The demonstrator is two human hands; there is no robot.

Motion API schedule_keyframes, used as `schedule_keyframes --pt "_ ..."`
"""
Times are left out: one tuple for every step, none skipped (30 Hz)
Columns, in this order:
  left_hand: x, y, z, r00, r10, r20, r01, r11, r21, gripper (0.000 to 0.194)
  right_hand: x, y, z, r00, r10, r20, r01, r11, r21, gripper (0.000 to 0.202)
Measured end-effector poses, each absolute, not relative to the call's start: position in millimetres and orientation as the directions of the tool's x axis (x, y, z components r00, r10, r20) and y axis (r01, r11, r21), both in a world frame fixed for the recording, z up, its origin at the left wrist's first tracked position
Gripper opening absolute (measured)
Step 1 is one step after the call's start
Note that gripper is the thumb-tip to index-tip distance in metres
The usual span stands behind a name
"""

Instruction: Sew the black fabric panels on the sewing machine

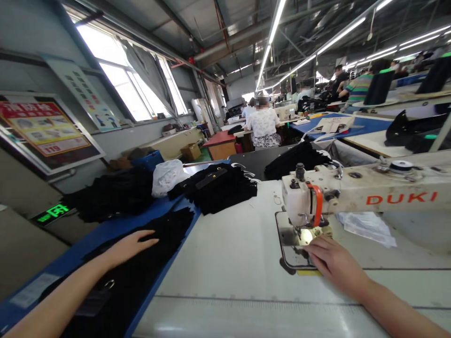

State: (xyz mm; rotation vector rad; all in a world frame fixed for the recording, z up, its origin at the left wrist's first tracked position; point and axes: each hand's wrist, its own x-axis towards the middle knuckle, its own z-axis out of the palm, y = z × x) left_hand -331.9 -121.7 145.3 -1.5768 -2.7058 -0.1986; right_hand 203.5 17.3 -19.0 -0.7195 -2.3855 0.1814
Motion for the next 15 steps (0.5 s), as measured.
schedule_keyframes --pt "-331.4 -126.8 144.8 -0.49 0.872 0.01 0.866 0.485 0.124 0.068 203.8 17.4 -19.3 -0.65 0.537 0.538 0.453 0.842 -0.293 0.024" --pt "-328.9 -130.2 144.6 -0.481 0.876 -0.036 0.865 0.481 0.139 0.073 204.2 17.5 -19.5 -0.65 0.535 0.54 0.455 0.843 -0.289 0.024" --pt "-324.8 -132.5 144.7 -0.467 0.881 -0.08 0.868 0.474 0.147 0.077 204.5 17.7 -19.8 -0.649 0.535 0.54 0.457 0.842 -0.285 0.024" --pt "-319.6 -134.1 145.0 -0.445 0.888 -0.12 0.877 0.459 0.144 0.08 204.9 17.9 -20.2 -0.649 0.536 0.541 0.46 0.842 -0.283 0.024" --pt "-313.9 -135.6 145.3 -0.42 0.894 -0.157 0.889 0.44 0.126 0.083 205.3 18.1 -20.7 -0.647 0.537 0.541 0.462 0.841 -0.282 0.024" --pt "-307.9 -137.4 145.3 -0.397 0.899 -0.185 0.904 0.418 0.092 0.084 205.6 18.3 -21.2 -0.647 0.539 0.539 0.464 0.84 -0.283 0.024" --pt "-302.0 -139.5 144.7 -0.381 0.904 -0.194 0.917 0.396 0.046 0.085 205.9 18.6 -21.7 -0.648 0.541 0.537 0.465 0.838 -0.284 0.024" --pt "-296.3 -142.0 143.4 -0.37 0.911 -0.183 0.927 0.375 -0.004 0.082 206.1 18.8 -22.3 -0.649 0.543 0.533 0.466 0.837 -0.286 0.025" --pt "-291.1 -144.6 141.7 -0.363 0.919 -0.154 0.932 0.36 -0.05 0.077 206.2 18.9 -22.8 -0.65 0.545 0.53 0.467 0.836 -0.287 0.025" --pt "-286.3 -147.2 139.8 -0.36 0.927 -0.108 0.932 0.352 -0.085 0.069 206.3 19.0 -23.3 -0.652 0.546 0.527 0.467 0.836 -0.288 0.025" --pt "-282.0 -149.4 138.2 -0.354 0.934 -0.055 0.932 0.347 -0.106 0.061 206.3 19.1 -23.8 -0.654 0.546 0.525 0.466 0.836 -0.289 0.025" --pt "-278.3 -151.1 137.4 -0.348 0.937 0.001 0.931 0.346 -0.113 0.055 206.3 19.1 -24.1 -0.655 0.545 0.523 0.465 0.837 -0.289 0.024" --pt "-275.3 -152.2 137.8 -0.346 0.937 0.048 0.93 0.35 -0.111 0.051 206.2 19.0 -24.4 -0.656 0.545 0.523 0.465 0.837 -0.289 0.024" --pt "-273.0 -152.5 139.6 -0.353 0.931 0.089 0.927 0.361 -0.101 0.049 206.2 18.9 -24.5 -0.654 0.545 0.524 0.465 0.837 -0.289 0.023" --pt "-271.7 -152.2 142.8 -0.372 0.92 0.122 0.92 0.383 -0.085 0.047 206.1 18.8 -24.5 -0.651 0.546 0.527 0.467 0.836 -0.289 0.023"
